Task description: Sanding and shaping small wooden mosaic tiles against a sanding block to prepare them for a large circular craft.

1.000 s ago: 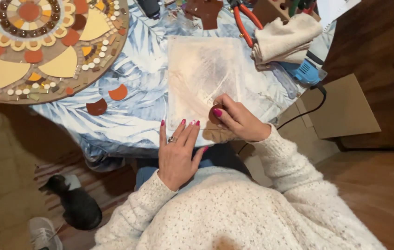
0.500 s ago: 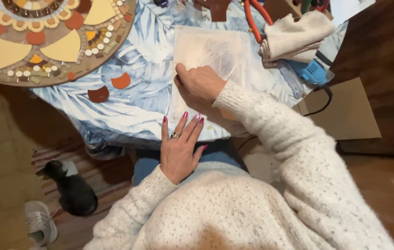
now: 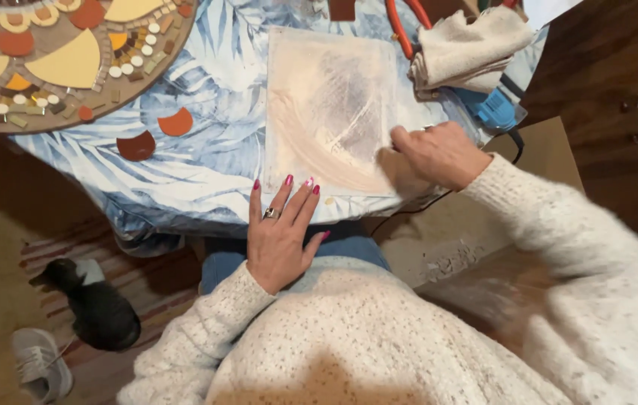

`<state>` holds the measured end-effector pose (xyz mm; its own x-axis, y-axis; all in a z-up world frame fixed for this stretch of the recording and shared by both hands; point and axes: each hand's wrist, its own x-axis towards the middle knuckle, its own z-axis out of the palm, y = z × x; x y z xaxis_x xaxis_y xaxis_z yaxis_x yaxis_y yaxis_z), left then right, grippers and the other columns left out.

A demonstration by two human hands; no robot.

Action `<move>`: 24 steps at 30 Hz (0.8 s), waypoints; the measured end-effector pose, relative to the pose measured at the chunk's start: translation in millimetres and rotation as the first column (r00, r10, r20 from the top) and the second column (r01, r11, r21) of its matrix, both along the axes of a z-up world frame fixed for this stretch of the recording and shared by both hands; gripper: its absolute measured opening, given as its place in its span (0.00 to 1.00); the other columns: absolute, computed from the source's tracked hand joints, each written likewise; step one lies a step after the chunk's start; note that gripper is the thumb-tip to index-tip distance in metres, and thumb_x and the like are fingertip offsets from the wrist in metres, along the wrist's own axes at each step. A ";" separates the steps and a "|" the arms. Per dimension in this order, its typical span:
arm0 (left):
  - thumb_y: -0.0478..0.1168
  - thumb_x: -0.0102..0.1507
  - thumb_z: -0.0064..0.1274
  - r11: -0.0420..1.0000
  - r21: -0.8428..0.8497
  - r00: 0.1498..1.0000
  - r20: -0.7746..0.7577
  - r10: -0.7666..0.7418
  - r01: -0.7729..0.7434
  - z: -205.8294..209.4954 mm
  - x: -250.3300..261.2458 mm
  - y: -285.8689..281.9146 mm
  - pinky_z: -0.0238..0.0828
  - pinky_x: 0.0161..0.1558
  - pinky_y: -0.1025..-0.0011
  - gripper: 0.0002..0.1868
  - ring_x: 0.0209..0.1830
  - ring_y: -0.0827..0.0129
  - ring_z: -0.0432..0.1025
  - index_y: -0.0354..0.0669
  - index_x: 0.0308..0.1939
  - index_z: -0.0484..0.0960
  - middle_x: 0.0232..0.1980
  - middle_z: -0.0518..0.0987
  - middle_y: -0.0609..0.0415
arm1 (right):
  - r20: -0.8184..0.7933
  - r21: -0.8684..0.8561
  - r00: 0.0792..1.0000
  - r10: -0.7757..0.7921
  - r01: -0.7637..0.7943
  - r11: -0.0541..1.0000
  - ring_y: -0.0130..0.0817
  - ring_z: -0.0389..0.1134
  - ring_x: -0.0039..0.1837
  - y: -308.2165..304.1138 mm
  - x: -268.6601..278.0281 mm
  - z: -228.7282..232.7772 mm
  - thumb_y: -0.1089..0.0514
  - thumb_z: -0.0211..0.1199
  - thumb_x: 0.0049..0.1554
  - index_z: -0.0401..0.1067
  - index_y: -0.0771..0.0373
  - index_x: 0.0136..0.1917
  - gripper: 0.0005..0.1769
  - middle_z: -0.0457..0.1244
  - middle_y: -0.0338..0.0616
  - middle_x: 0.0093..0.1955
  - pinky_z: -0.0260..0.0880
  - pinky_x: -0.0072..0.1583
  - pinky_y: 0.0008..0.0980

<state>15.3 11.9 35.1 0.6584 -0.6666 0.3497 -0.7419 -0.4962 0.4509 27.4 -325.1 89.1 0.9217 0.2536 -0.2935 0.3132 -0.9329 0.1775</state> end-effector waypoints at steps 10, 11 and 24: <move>0.57 0.71 0.47 0.779 -0.597 0.730 -0.618 -0.292 -0.194 34.3 18.5 -5.5 0.60 0.76 0.56 0.36 0.78 0.62 0.64 0.38 0.75 0.61 0.76 0.68 0.48 | -0.185 0.863 0.979 0.084 0.121 0.490 0.42 0.73 0.44 74.4 33.7 40.6 0.53 0.51 0.67 0.64 0.63 0.56 0.11 0.69 0.50 0.43 0.70 0.47 0.38; 0.60 0.71 0.42 0.670 -0.677 0.431 -0.725 -0.537 -0.306 27.5 24.6 -7.6 0.57 0.76 0.58 0.38 0.76 0.62 0.63 0.40 0.77 0.58 0.76 0.67 0.48 | -0.170 0.893 0.953 0.251 0.042 0.447 0.42 0.74 0.45 81.7 38.5 50.2 0.54 0.51 0.68 0.64 0.62 0.57 0.11 0.70 0.49 0.44 0.71 0.47 0.38; 0.71 0.70 0.26 0.235 -0.834 0.269 -0.406 -0.873 -0.499 46.1 44.1 -20.9 0.55 0.78 0.59 0.49 0.78 0.57 0.62 0.32 0.79 0.53 0.76 0.66 0.43 | 0.363 0.918 0.854 -0.372 -0.259 0.299 0.35 0.74 0.50 107.1 22.1 35.4 0.67 0.65 0.64 0.62 0.62 0.74 0.28 0.68 0.47 0.50 0.75 0.49 0.30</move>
